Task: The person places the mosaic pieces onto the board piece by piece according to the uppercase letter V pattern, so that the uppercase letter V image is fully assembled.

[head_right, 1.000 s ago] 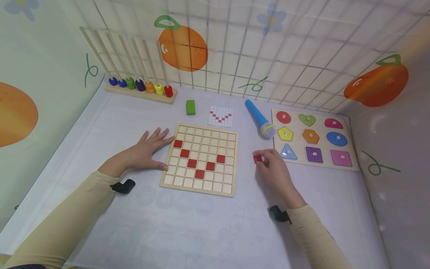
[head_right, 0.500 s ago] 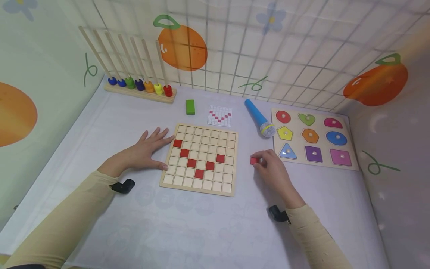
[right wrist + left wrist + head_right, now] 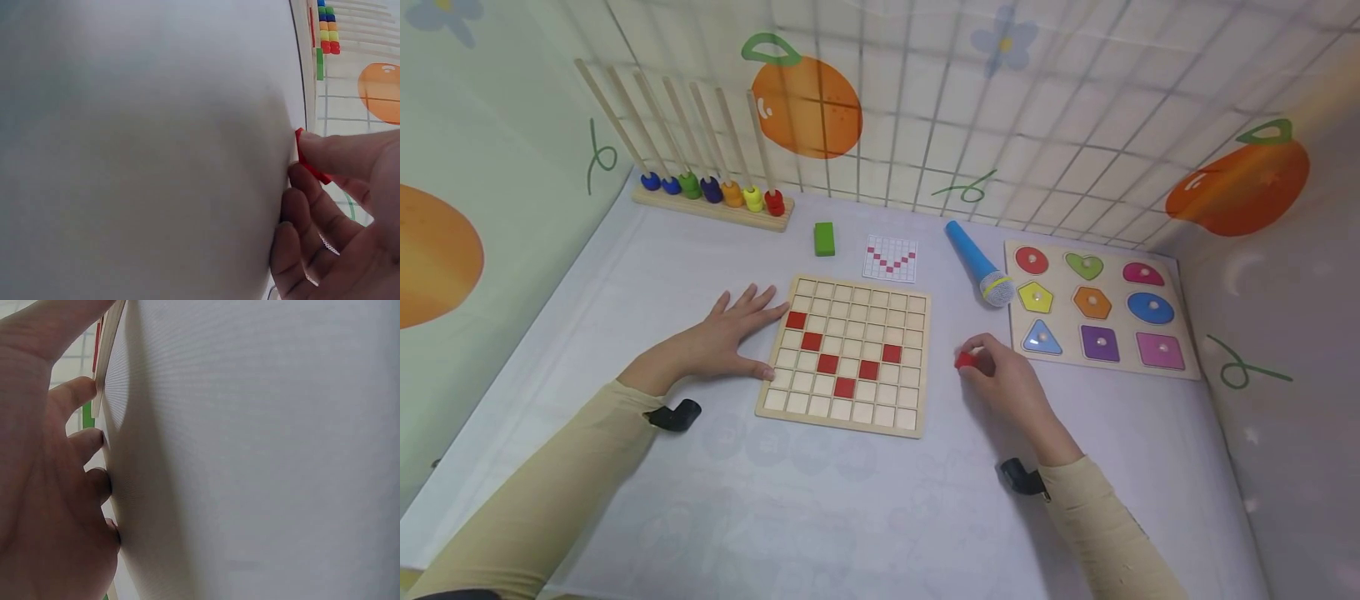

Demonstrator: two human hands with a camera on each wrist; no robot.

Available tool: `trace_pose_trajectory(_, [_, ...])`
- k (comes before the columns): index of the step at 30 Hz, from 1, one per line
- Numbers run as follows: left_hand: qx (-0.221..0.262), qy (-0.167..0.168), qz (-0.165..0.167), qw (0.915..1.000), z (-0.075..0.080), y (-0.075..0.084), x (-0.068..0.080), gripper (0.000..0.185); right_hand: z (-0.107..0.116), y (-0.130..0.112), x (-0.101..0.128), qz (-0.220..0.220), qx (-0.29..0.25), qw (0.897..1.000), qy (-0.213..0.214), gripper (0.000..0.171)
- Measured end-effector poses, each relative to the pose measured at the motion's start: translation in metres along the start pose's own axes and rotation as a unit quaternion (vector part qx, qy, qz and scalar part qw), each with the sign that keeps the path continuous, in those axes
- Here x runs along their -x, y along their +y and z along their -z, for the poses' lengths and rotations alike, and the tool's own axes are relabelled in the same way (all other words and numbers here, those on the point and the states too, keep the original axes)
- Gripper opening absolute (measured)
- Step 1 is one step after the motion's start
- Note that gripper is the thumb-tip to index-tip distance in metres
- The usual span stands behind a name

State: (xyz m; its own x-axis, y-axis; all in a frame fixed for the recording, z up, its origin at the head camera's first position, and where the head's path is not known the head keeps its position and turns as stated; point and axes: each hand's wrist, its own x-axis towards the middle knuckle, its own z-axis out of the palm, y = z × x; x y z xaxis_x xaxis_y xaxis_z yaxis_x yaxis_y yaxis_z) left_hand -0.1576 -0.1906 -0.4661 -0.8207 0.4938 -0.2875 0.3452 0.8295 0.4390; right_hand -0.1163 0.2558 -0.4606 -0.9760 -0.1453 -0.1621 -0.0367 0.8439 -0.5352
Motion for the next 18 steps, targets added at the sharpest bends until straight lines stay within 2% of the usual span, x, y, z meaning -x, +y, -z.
trace_pose_trajectory(18, [0.004, 0.001, -0.001, 1.0, 0.0, 0.0, 0.001, 0.113, -0.004, -0.012, -0.003, 0.026, -0.037, 0.999, 0.028, 0.027])
